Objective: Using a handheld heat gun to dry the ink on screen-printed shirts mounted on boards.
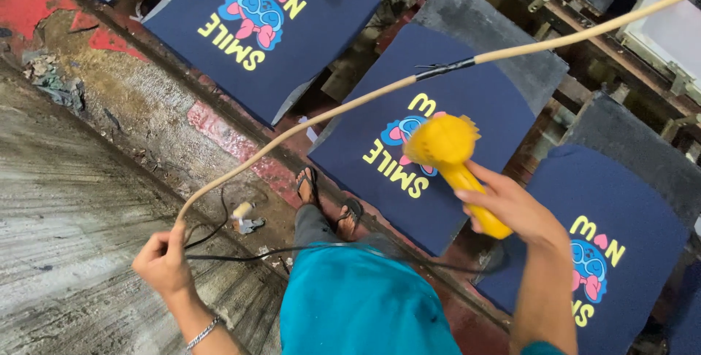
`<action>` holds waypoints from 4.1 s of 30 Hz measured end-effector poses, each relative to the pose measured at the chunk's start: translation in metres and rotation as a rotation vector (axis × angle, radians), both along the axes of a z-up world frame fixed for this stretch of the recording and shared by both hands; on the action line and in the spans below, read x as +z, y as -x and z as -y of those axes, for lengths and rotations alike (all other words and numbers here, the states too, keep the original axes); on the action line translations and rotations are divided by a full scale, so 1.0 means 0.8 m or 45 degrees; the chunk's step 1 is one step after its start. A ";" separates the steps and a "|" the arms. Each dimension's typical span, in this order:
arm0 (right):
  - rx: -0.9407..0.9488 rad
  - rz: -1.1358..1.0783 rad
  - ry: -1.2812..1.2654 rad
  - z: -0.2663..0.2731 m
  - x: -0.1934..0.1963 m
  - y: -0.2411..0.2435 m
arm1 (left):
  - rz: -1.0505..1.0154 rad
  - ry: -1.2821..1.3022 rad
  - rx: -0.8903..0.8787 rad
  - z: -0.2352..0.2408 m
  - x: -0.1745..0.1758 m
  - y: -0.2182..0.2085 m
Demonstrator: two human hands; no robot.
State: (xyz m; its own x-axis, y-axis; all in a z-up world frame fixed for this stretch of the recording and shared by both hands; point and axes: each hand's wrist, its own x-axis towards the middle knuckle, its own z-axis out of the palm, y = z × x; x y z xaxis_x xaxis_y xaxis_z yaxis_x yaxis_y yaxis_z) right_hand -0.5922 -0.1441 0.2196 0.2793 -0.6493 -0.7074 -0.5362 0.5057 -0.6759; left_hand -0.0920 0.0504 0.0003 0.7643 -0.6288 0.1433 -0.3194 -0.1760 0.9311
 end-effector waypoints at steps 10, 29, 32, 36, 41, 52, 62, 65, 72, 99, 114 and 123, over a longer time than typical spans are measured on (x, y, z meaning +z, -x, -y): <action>-0.283 0.091 -0.017 0.003 -0.032 -0.006 | 0.003 -0.119 -0.170 0.105 0.011 0.006; -0.731 0.117 -0.115 0.020 -0.026 -0.079 | -0.152 -0.153 -0.835 0.300 -0.022 -0.037; -0.713 0.184 -0.118 0.018 -0.037 -0.084 | -0.084 -0.240 -0.912 0.337 -0.012 -0.025; -0.953 -0.010 -0.148 -0.014 -0.007 -0.099 | -0.114 -0.330 -0.997 0.371 -0.010 -0.024; -1.407 -0.291 -0.208 -0.054 0.002 -0.097 | -0.047 -0.541 -1.020 0.397 -0.025 -0.026; -1.422 0.003 -0.104 -0.028 -0.024 -0.156 | -0.102 -0.633 -1.099 0.429 -0.027 0.009; -1.579 -0.236 -0.088 -0.069 0.016 -0.153 | 0.507 -0.293 -0.778 0.414 -0.144 0.014; -1.581 -0.106 -0.028 -0.075 0.008 -0.153 | 0.459 -0.131 -0.939 0.414 -0.146 0.001; -1.251 0.197 0.179 -0.065 -0.056 -0.175 | 0.284 -0.221 -1.025 0.419 -0.146 -0.015; -1.202 0.078 0.154 -0.097 -0.038 -0.166 | 0.042 -0.329 -0.970 0.420 -0.158 -0.024; -0.963 0.175 0.071 -0.049 -0.020 -0.184 | -0.024 -0.246 -1.044 0.420 -0.155 -0.023; -0.841 -0.028 -0.133 -0.059 -0.008 -0.179 | 0.028 -0.238 -1.028 0.418 -0.132 -0.011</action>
